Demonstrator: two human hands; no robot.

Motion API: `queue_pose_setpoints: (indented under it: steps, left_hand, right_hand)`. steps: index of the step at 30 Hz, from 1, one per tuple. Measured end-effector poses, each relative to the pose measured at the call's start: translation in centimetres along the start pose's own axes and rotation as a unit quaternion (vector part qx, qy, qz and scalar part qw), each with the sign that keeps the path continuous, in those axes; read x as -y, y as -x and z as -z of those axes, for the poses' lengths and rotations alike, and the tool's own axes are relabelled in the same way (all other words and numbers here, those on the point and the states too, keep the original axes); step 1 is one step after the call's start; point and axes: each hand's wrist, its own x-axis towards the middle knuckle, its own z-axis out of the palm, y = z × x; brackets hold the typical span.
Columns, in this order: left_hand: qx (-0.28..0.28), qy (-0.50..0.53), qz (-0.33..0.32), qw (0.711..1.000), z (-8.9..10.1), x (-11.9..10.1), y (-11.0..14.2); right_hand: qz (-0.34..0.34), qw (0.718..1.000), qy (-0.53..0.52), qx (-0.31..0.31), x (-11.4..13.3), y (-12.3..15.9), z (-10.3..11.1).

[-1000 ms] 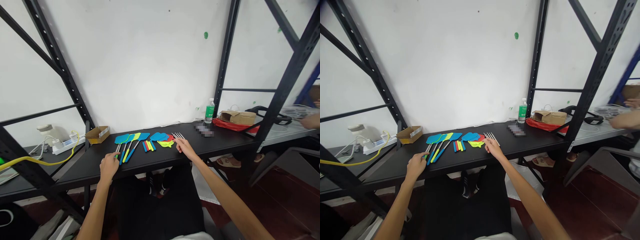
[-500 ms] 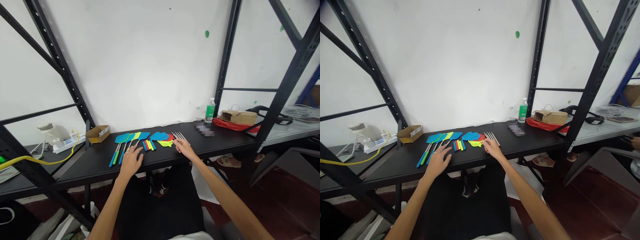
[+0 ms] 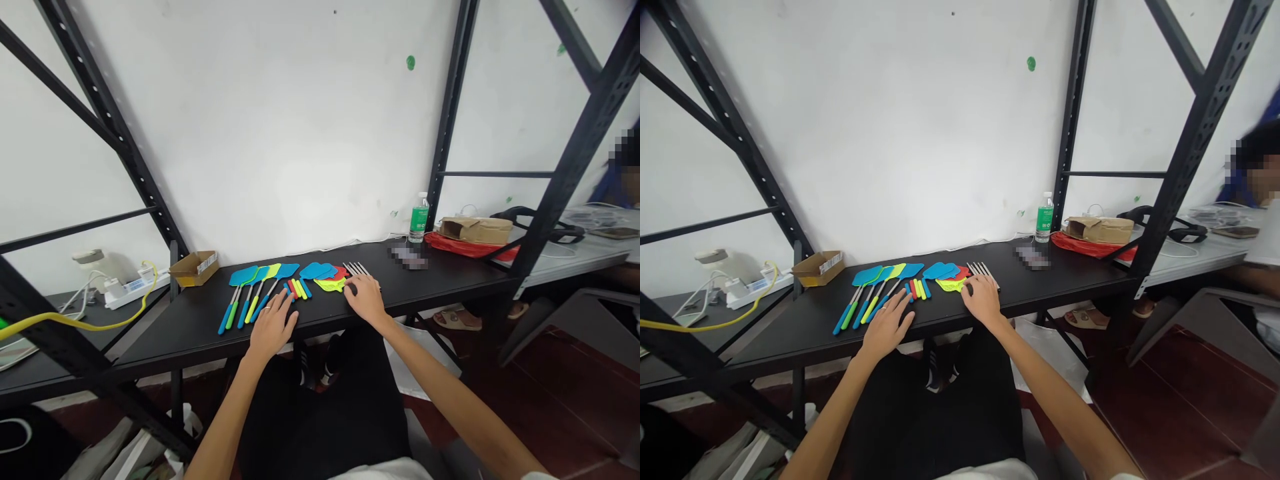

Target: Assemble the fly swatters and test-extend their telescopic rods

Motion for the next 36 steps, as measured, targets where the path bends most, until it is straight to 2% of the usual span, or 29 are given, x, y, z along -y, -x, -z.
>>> queue_pose_setpoints:
  steps: [5, 10, 16, 27, 36]
  left_hand:
    - [0.005, 0.009, -0.004, 1.000, 0.0, -0.2, 0.0]
    - [-0.029, 0.002, 0.000, 1.000, 0.0, -0.2, 0.1]
    - [-0.014, -0.002, -0.011, 1.000, 0.2, -0.4, 0.0]
    - [-0.060, -0.020, 0.029, 0.998, 0.0, -0.5, 0.0]
    - [-0.064, -0.024, 0.084, 0.994, 0.0, -0.8, 0.0]
  right_hand:
    - [0.016, 0.996, 0.063, 0.064, 0.4, 0.3, 0.0]
    - [0.021, 0.994, 0.082, 0.062, 0.6, 0.5, 0.2]
    - [0.017, 0.994, 0.091, 0.058, 0.7, 0.6, 0.0]
    - [-0.030, 0.996, 0.068, 0.057, 0.9, 0.5, 0.2]
    - [-0.138, 0.961, 0.143, 0.193, 0.5, -1.2, 2.5]
